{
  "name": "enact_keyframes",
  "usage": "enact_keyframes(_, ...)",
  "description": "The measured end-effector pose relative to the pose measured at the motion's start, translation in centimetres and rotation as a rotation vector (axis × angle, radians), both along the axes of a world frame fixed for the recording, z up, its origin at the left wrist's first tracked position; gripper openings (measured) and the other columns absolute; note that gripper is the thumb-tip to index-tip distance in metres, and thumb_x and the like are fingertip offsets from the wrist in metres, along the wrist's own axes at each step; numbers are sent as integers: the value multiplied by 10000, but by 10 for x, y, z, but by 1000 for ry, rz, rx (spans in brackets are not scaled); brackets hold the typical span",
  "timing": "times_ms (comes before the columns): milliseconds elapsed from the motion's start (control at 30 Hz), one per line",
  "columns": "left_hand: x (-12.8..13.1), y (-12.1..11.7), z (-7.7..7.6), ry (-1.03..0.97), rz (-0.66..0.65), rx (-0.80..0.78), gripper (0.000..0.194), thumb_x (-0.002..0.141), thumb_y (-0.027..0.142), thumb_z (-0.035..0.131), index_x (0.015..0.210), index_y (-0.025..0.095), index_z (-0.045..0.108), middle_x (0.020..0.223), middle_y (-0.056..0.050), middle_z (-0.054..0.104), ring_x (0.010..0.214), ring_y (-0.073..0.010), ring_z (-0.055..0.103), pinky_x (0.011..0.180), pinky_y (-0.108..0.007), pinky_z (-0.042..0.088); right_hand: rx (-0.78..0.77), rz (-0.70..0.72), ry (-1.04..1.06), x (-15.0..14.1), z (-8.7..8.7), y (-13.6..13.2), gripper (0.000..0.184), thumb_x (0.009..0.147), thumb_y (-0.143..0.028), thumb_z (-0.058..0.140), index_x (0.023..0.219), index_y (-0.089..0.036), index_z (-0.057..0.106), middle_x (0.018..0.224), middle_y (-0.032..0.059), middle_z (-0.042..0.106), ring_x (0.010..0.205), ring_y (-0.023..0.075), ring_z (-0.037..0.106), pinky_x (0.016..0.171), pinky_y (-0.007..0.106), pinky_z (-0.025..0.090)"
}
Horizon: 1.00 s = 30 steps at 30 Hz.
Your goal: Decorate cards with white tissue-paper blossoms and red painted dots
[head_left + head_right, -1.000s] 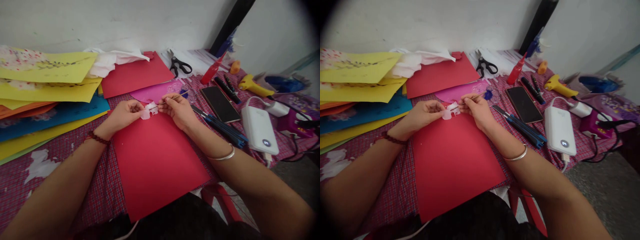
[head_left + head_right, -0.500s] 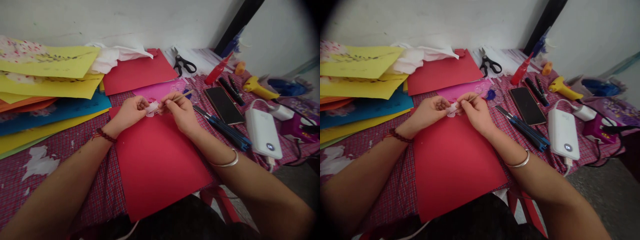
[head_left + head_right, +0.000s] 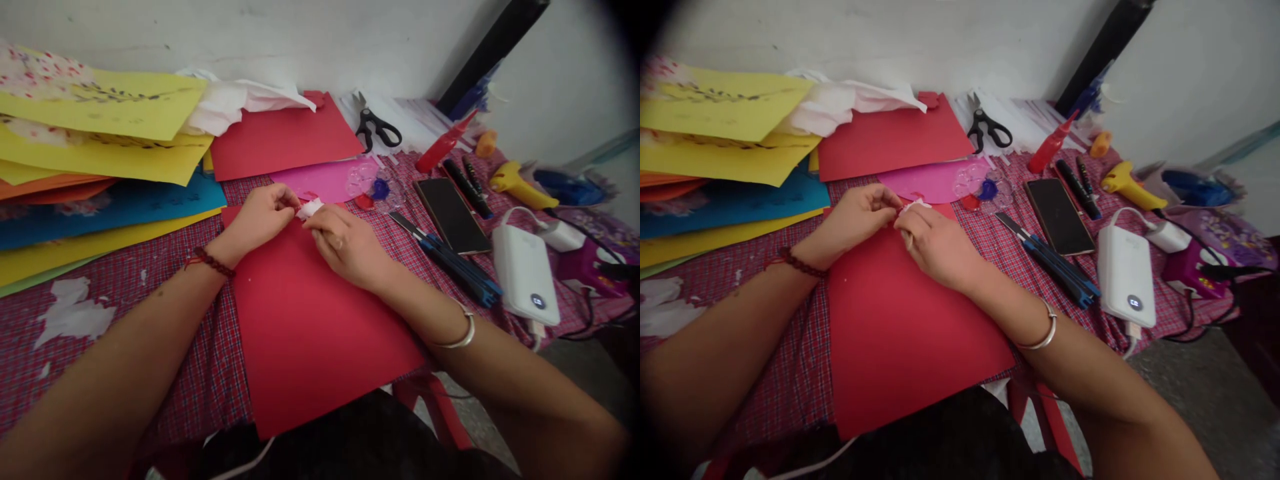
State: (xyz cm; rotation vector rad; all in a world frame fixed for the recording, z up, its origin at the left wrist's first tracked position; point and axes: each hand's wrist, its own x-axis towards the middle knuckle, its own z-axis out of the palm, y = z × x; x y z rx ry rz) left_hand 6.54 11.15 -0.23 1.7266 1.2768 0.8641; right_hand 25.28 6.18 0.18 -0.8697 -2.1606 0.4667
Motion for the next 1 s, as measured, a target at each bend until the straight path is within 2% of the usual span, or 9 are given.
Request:
enact_keyframes(100,0,-1,1,11,2,-4,143,696,99,587,805,166,651,794,-30,697,733,-166,615,673,-279,463,-98,3,88,1,6,-3,112,940,-226,524,911,-233,632,940,58,672,910,203,631,891,400,524)
enact_keyframes(267,3,-2,-1,6,29,-37,159,700,65,601,798,170,669,715,-19,660,663,-160,581,621,-282,437,-457,-252,780,15,10,12,131,958,-376,541,936,-266,610,816,-4,656,690,131,629,666,281,547)
enact_keyframes(367,3,-2,4,-166,55,-125,163,712,17,602,783,159,639,739,-21,654,632,-135,579,641,-289,457,-765,-277,991,24,-1,29,140,892,-379,612,917,-244,584,721,-35,638,543,97,578,492,227,477)
enact_keyframes(433,-7,-6,17,-329,77,-192,155,742,9,606,800,151,622,822,-36,677,665,-127,614,679,-292,483,-891,-292,1025,27,-9,37,134,868,-355,616,893,-226,588,661,-48,618,490,86,551,443,213,433)
enact_keyframes(500,-30,-17,39,-400,96,-201,142,772,18,626,845,139,630,875,-40,691,710,-125,640,708,-288,489,-922,-285,1020,29,-13,39,118,852,-334,607,860,-217,614,626,-48,610,467,84,541,435,215,417)
enact_keyframes(633,-107,-61,86,-183,197,-79,115,779,33,694,878,79,658,744,0,656,716,-108,619,730,-278,438,-894,-241,958,35,-21,47,88,804,-235,619,778,-219,702,620,11,644,451,80,554,441,248,394)
enact_keyframes(733,-171,-106,101,-2,403,-12,107,748,76,742,826,95,671,690,30,630,654,-66,535,663,-240,377,-883,-271,944,38,-29,58,185,782,-175,588,666,-234,719,555,63,626,398,69,524,414,288,321)
enact_keyframes(867,-229,-153,84,234,651,-163,148,815,296,725,740,179,675,560,32,584,533,-87,429,532,-274,289,-844,-257,923,37,-34,57,179,771,-209,583,713,-237,750,621,89,631,420,92,536,434,320,345)
enact_keyframes(1000,-246,-163,55,313,721,-296,215,831,387,692,730,197,700,581,15,619,551,-117,455,549,-298,305,-816,-308,896,35,-30,49,175,771,-211,586,714,-249,747,643,86,601,435,101,534,462,338,355)
